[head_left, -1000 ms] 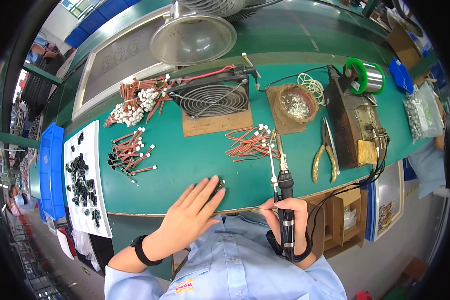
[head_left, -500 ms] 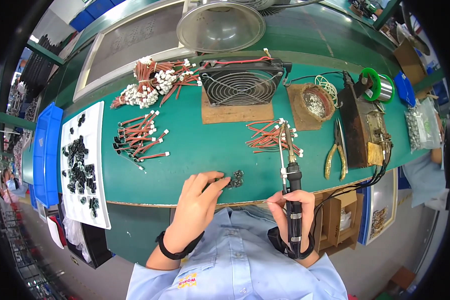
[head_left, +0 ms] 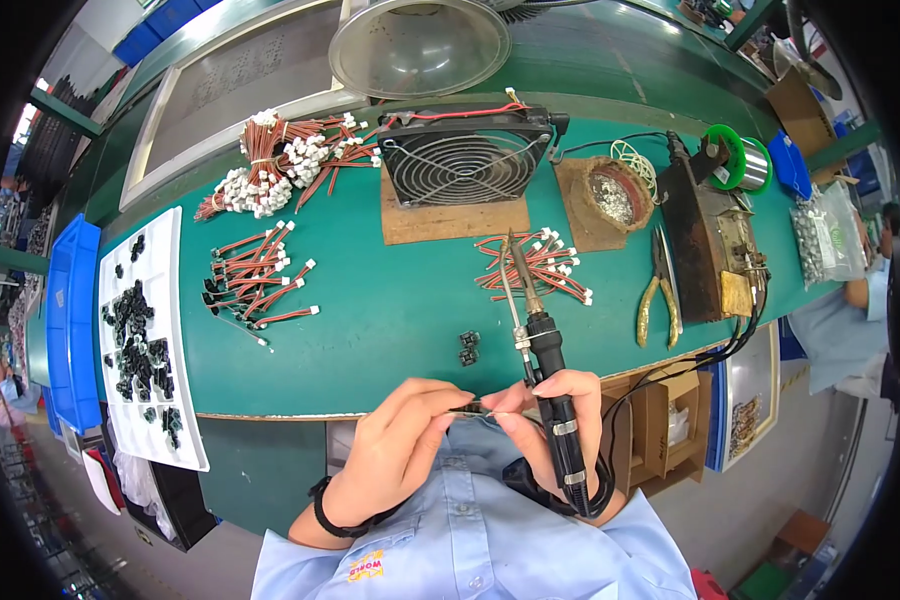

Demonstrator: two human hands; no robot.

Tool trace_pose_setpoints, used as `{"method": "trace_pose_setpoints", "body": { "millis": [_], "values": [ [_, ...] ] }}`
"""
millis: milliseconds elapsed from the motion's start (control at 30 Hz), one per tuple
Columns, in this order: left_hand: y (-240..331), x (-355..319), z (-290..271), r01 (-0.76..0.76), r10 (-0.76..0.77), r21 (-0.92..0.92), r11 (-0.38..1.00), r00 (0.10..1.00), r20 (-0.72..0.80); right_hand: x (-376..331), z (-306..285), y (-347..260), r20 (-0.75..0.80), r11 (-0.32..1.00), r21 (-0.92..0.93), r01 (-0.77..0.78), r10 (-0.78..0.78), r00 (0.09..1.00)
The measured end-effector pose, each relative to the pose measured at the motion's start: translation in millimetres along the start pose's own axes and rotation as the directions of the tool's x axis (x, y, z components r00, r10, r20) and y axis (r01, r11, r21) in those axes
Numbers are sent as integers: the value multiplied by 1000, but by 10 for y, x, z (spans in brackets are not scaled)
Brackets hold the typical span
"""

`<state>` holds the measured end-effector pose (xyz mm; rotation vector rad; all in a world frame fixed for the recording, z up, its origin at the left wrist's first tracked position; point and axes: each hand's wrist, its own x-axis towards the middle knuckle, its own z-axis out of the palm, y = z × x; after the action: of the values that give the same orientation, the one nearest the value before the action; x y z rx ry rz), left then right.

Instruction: The person solders wires to circuit boards using a soldering iron, handling each board by hand. They set each completed piece on the table and pick up a new board and wire to repeat the process.

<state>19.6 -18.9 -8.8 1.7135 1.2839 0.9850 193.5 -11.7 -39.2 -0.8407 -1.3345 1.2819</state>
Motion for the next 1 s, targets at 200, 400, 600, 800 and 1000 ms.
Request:
{"method": "trace_pose_setpoints", "body": {
  "millis": [200,400,600,800,1000],
  "values": [
    [15,-78,78,167,-228,-537,827,972,-48,-27,59,-30,-5,1000,0,4,-4,1000],
    [-13,-29,32,249,-217,-696,673,967,136,-28,13,-59,50,1000,8,-26,26,998],
    [-203,-41,47,289,-142,-790,540,957,253,41,76,-149,68,999,42,-1,-2,998],
    [-223,-39,106,260,-108,-875,409,966,236,101,87,-293,125,972,-201,124,-100,987],
    [-207,-65,115,228,-131,-861,455,973,189,118,102,-285,131,947,-233,222,-196,972]
  ]
}}
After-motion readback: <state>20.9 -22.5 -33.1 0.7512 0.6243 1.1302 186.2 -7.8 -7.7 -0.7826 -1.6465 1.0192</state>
